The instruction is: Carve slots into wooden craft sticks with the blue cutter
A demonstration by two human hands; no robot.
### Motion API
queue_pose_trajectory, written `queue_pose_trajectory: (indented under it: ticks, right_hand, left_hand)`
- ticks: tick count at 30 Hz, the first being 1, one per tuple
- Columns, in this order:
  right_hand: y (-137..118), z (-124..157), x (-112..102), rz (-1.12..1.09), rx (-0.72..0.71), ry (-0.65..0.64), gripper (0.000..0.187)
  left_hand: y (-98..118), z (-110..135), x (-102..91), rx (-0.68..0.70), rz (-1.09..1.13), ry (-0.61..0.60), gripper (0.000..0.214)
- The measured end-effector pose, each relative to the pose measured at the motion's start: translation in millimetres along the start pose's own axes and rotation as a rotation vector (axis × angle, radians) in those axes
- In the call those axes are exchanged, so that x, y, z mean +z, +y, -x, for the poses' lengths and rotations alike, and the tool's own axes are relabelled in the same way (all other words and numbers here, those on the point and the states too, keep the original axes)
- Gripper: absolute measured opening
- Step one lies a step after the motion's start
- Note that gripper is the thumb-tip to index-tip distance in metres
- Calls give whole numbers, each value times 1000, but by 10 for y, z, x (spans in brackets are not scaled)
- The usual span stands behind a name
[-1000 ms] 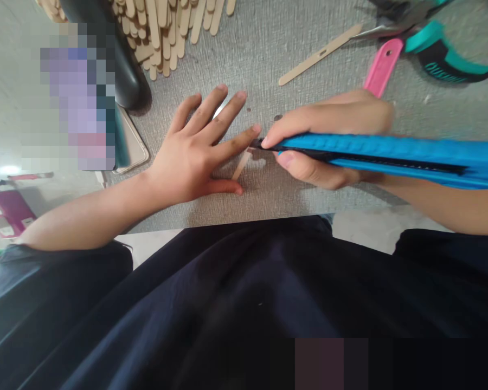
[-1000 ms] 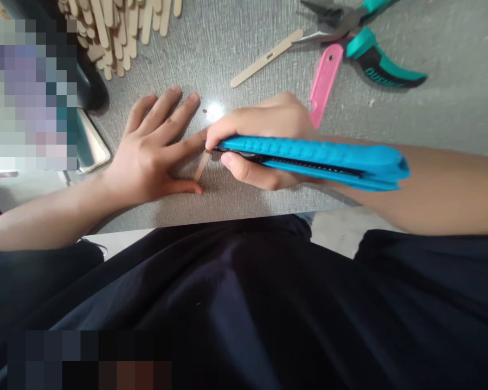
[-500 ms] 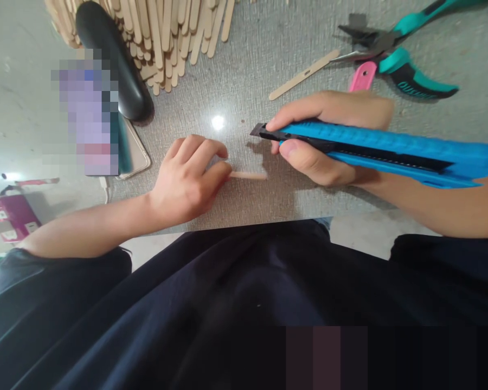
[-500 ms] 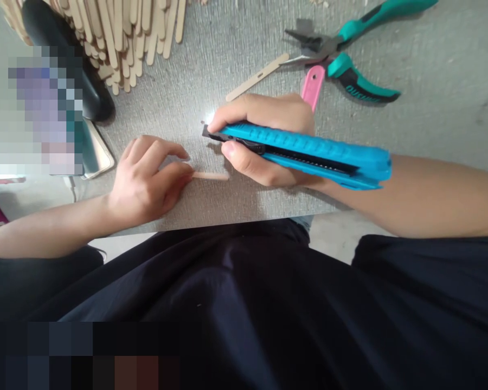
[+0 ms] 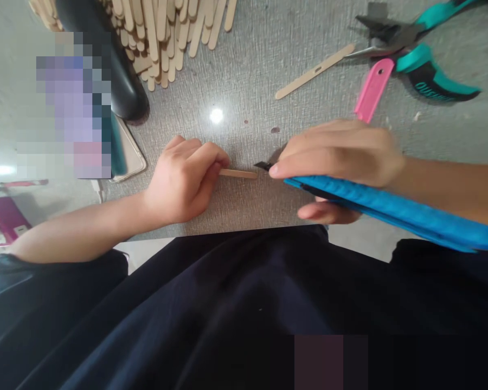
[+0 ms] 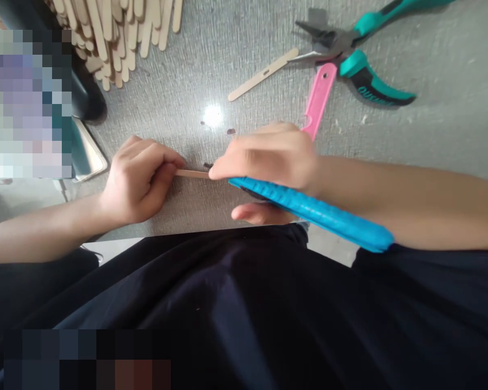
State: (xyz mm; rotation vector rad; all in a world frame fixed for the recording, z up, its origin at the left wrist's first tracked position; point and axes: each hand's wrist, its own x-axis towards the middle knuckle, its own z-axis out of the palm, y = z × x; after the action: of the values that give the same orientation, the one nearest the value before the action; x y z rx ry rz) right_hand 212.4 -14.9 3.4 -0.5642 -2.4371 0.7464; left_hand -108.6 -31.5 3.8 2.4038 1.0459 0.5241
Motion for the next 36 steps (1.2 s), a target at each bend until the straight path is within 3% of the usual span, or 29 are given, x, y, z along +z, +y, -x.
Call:
queue_pose_trajectory:
  ticks: [2,4,9,16,25,36]
  right_hand:
    - [-5,-16,83,79,-176,40,33]
    - [-25,-21,209,165,-250,85,31]
    - [-111,46,438,300,-199,85,42]
    - [-148,29,387,251,-107,28,34]
    - [-156,9,341,222,-102,-9,34]
    - [-93,-27,339,233,-149,4,34]
  left_hand:
    - [12,6,10,-35,-9,2,29]
    - [18,8,25,-44,-7,12,29]
    - [28,-12,30,-4,46,59,26]
    - [47,-16,10,-52,12,4,31]
    - [57,-24,22,-27,41,46,29]
    - [69,10,34,-11,-115,-11,25]
